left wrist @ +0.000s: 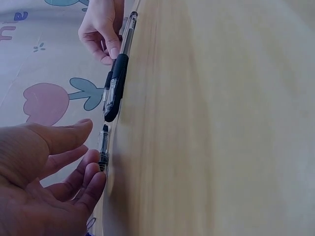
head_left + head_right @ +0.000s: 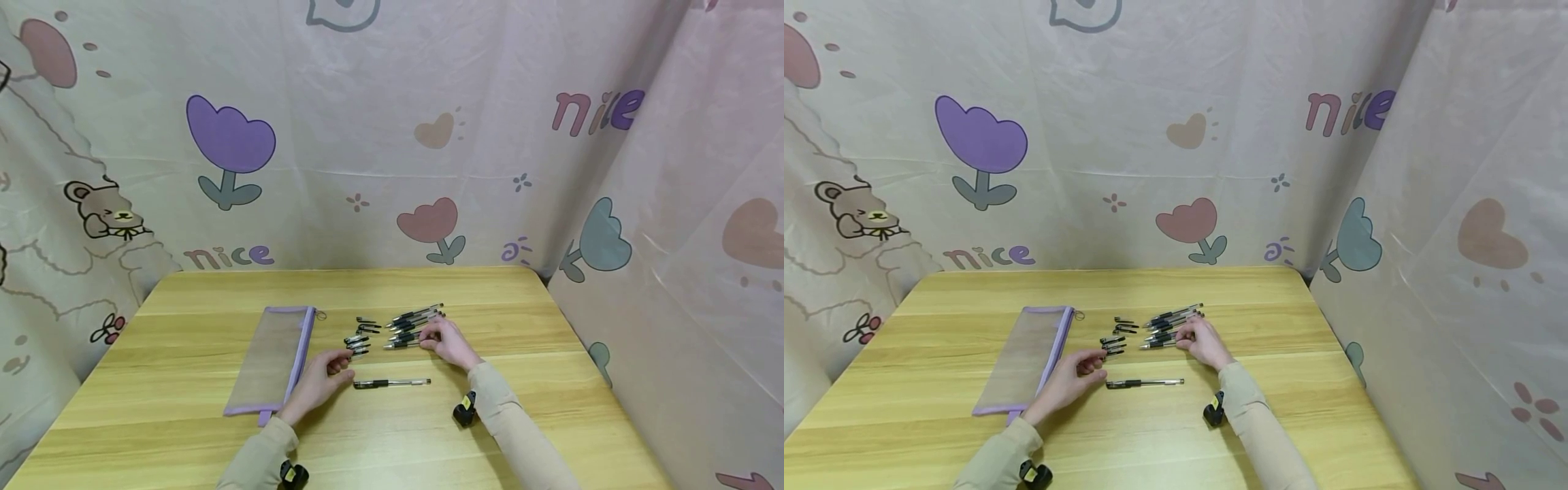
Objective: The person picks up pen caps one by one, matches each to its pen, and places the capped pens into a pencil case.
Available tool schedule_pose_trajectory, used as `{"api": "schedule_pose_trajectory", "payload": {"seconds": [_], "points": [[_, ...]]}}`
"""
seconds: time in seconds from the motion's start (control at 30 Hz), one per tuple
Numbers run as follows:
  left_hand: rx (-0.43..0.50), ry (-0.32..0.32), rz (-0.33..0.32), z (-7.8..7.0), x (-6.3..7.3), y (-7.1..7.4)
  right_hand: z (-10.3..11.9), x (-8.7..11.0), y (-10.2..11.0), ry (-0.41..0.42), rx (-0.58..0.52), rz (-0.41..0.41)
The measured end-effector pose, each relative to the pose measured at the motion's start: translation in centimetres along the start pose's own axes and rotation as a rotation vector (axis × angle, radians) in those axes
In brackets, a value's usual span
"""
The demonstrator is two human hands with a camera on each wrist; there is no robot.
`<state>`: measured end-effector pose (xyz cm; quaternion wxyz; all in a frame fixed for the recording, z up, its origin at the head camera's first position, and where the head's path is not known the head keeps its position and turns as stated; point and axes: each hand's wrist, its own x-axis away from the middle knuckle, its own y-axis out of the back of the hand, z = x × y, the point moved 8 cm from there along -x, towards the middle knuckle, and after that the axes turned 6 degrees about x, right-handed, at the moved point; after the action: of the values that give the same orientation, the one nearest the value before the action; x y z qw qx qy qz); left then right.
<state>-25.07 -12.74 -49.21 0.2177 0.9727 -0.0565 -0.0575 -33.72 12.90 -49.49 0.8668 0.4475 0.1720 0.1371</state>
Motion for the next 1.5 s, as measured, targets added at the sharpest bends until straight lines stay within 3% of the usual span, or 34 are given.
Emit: {"api": "schedule_pose_trajectory", "payload": {"seconds": [0.53,0.87,1.1,1.5], "points": [[0.025,0.029,-0.011,0.3,-0.6,0.0,0.0,0.7,0.3,0.008,-0.068,0.020],[0.030,0.019,-0.070,0.4,-1.2,0.4,-0.3,1.5,0.7,-0.020,-0.095,0.035],[-0.026,-0.029,-0.120,0.3,-1.6,0.9,0.3,2.3,1.4,-0.005,-0.135,0.049],[-0.135,-0.052,-0.121,0.4,-2.2,0.7,0.0,3.2,1.0,-0.063,-0.181,0.080]]}}
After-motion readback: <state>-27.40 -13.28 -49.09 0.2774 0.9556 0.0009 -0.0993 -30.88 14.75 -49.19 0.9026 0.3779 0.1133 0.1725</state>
